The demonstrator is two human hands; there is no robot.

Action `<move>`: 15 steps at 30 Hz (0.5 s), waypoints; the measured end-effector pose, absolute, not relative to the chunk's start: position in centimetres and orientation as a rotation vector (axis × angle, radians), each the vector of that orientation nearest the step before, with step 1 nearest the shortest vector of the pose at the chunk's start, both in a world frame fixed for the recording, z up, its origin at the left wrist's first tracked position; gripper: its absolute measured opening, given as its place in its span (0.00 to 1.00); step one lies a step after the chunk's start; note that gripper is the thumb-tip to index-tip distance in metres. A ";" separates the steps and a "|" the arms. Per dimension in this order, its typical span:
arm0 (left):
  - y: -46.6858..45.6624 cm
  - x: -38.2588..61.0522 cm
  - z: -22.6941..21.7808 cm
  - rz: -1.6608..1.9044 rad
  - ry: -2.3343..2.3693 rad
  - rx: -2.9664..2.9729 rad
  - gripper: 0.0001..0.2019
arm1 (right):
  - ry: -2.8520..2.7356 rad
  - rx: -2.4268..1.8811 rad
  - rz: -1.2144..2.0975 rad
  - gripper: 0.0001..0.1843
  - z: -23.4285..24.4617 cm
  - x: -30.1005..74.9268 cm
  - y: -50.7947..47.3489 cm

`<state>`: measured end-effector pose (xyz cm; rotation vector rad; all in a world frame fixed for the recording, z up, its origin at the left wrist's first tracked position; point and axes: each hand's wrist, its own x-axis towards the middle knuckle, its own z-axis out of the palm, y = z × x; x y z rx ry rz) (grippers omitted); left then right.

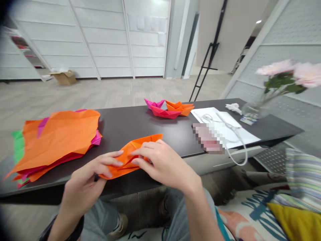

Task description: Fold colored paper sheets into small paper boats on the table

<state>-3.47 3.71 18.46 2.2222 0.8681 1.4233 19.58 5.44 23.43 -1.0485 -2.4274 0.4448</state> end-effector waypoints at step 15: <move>3.8 -4.8 17.8 1.519 0.853 2.382 0.12 | -2.454 -1.167 -0.037 0.14 22.3 17.5 6.0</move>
